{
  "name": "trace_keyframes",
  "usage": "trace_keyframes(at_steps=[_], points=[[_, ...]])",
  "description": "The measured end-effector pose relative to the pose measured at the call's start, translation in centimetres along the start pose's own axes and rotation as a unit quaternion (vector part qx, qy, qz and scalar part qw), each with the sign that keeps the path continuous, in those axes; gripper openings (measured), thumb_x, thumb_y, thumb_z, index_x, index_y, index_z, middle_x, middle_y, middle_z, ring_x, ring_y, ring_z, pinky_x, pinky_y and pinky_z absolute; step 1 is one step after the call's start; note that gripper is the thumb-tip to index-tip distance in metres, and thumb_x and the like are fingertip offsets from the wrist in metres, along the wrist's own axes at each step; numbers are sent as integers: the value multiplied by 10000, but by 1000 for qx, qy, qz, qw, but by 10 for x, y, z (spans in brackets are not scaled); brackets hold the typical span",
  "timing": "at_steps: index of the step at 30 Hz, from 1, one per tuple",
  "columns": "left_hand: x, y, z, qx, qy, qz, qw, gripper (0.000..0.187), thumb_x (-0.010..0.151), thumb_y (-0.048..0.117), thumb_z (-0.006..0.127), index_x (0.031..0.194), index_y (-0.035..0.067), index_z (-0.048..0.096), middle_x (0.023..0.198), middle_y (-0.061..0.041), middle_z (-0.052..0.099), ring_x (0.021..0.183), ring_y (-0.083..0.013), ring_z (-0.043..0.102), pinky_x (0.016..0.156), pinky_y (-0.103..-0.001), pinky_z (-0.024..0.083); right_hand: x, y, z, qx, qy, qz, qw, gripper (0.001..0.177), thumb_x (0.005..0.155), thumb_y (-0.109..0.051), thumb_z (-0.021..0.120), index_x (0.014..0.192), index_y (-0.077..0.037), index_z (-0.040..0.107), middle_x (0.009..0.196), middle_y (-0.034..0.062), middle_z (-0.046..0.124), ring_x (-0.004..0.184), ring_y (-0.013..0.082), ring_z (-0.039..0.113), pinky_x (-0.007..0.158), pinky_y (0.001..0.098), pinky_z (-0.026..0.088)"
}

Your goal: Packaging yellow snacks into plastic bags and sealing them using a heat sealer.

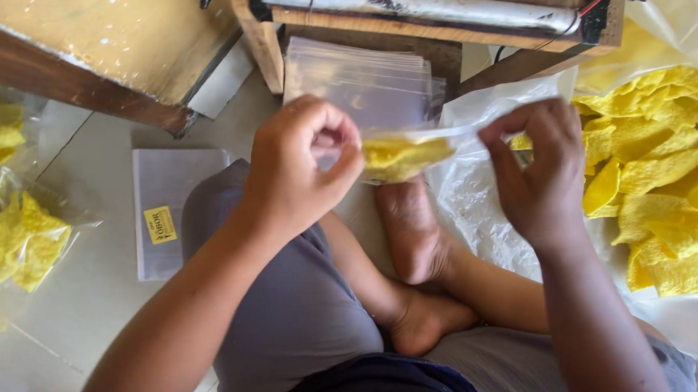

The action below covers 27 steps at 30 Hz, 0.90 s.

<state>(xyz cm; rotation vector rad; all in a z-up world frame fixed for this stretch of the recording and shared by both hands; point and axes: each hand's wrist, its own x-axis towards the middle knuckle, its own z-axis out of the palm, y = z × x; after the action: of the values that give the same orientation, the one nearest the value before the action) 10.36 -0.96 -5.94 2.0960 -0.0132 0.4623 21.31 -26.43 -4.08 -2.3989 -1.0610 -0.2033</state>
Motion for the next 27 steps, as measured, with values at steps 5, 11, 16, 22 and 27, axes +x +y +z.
trace_keyframes(at_steps=[5,11,16,22,27], points=[[32,-13,47,-332,104,-102,932,56,1004,83,694,1018,63,644,981,5,689,905,-65,674,831,-243,566,26,17,35,473,147,225,839,80,1064,-122,702,1008,-117,645,972,-32,631,919,66,529,863,210,437],[50,-10,61,-587,200,-261,740,193,940,228,800,1048,82,734,912,23,667,828,-67,593,762,-211,481,31,36,58,584,292,234,720,105,1049,-61,754,974,-81,683,943,-7,673,808,59,522,789,221,413],[50,-10,61,-587,195,-285,733,191,929,244,805,1045,105,747,919,36,686,848,-66,608,780,-222,492,32,37,60,621,301,226,688,158,1039,-49,771,914,-84,681,870,-12,653,780,76,521,775,244,416],[51,-9,62,-575,199,-317,728,167,913,247,797,1022,129,751,906,43,692,846,-69,627,793,-235,518,34,34,61,618,301,228,689,137,1038,-52,762,926,-79,687,845,-4,647,770,86,526,763,243,414],[52,-12,62,-577,197,-317,727,157,916,242,803,1007,127,748,908,42,696,849,-74,630,798,-238,515,36,34,61,622,307,224,684,119,1031,-38,754,934,-68,694,847,-8,651,764,73,517,750,233,401]])
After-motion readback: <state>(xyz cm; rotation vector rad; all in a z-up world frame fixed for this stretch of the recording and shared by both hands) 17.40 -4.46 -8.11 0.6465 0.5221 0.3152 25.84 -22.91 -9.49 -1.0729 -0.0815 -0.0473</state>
